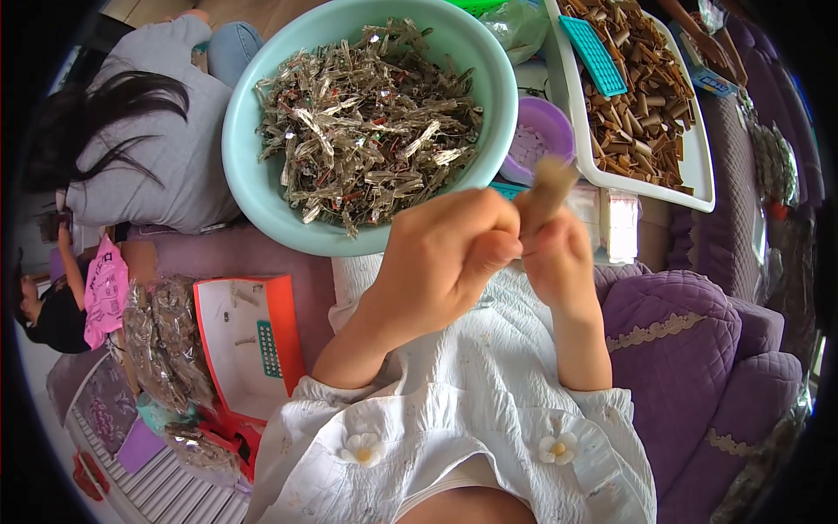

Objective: The person assembles cork string lights by taking LED wire lights from a bowl, inserting them into plastic cork casings, placing button batteries into the battery compartments, and closing the casings.

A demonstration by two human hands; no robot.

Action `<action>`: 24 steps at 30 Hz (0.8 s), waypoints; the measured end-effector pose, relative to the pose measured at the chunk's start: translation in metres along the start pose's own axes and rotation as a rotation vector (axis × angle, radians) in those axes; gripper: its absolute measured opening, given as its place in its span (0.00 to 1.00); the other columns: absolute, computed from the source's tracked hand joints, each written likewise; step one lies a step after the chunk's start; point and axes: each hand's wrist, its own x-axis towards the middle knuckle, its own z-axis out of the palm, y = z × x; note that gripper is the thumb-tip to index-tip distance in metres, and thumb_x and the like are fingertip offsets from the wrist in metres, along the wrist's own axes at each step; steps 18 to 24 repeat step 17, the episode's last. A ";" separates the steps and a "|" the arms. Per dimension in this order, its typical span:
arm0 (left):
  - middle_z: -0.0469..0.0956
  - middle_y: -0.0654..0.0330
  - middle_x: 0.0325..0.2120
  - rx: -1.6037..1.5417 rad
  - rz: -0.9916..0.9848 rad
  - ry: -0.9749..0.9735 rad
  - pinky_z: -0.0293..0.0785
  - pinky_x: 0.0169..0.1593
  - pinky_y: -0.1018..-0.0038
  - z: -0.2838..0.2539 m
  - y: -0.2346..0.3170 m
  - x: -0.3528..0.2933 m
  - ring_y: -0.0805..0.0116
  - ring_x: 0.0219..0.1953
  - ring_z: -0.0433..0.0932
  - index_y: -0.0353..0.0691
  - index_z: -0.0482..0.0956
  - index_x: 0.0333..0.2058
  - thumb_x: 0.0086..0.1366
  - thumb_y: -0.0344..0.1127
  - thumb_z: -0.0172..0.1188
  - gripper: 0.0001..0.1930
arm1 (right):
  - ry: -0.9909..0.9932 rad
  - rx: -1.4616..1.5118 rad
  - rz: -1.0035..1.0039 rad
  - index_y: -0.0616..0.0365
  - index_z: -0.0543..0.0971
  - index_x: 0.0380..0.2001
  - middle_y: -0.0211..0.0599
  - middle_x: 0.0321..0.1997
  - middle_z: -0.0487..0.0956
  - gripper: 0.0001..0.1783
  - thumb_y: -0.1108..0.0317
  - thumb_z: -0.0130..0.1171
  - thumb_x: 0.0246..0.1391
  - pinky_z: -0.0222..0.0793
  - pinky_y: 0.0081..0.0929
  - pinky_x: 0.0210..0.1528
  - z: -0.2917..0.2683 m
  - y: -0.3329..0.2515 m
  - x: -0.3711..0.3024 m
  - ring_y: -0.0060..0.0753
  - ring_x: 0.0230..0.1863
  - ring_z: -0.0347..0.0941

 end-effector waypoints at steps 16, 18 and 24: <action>0.74 0.56 0.32 -0.525 -0.095 0.164 0.69 0.39 0.80 0.021 -0.009 -0.012 0.68 0.34 0.75 0.35 0.67 0.38 0.53 0.38 0.57 0.17 | 0.298 0.643 -0.057 0.64 0.63 0.35 0.38 0.33 0.66 0.24 0.50 0.35 0.54 0.71 0.29 0.35 0.014 -0.018 0.007 0.34 0.39 0.68; 0.74 0.56 0.32 -0.527 -0.096 0.161 0.69 0.39 0.80 0.022 -0.008 -0.012 0.68 0.34 0.75 0.35 0.67 0.38 0.53 0.38 0.57 0.17 | 0.289 0.592 -0.107 0.64 0.62 0.36 0.39 0.35 0.65 0.24 0.50 0.36 0.54 0.71 0.30 0.35 0.013 -0.016 0.006 0.34 0.40 0.67; 0.74 0.56 0.32 -0.527 -0.096 0.161 0.69 0.39 0.80 0.022 -0.008 -0.012 0.68 0.34 0.75 0.35 0.67 0.38 0.53 0.38 0.57 0.17 | 0.289 0.592 -0.107 0.64 0.62 0.36 0.39 0.35 0.65 0.24 0.50 0.36 0.54 0.71 0.30 0.35 0.013 -0.016 0.006 0.34 0.40 0.67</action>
